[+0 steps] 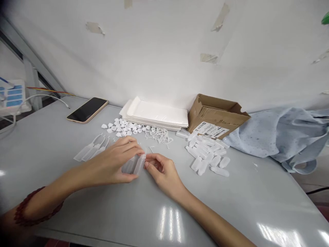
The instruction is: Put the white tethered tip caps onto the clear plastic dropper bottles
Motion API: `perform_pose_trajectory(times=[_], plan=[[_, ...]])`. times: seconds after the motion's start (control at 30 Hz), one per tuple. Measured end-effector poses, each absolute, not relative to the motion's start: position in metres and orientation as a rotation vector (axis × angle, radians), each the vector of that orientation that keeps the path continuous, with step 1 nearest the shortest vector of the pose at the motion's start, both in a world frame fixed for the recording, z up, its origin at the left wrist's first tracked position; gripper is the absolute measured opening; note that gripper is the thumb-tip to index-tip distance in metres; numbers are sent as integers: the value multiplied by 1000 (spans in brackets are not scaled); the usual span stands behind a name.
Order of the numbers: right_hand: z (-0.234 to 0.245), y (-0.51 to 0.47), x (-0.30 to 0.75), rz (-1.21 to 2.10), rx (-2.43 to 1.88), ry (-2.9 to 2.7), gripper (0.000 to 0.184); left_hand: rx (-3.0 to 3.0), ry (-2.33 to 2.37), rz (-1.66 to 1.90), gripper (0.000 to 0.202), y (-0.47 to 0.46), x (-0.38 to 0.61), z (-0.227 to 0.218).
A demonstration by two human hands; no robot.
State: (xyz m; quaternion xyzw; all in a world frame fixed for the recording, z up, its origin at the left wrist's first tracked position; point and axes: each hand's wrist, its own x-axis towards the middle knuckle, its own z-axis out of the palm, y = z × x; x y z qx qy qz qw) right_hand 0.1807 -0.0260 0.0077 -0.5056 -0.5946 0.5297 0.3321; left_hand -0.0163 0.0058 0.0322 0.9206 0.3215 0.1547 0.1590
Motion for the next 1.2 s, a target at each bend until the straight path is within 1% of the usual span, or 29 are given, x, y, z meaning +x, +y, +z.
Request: perform_pose_trajectory(times=[0.17,0.33,0.47,0.67,1.2], plan=[[0,-26,177,942,-1296,-1806,18,2674,968,351,29,8,-15,30],[-12,-31,177,752,-1192,-1974,24,2721,956,315,22,9,-15,24],[-18,-31,176,739,-1151,-2005,29,2729,937,333,18,10,-16,21],[-20,-31,175,744,-1150,-2013,29,2752,962,300,20,9,-17,21],[-21,-30,176,755,-1150,-2031,29,2801,999,247,19,6,-19,22]])
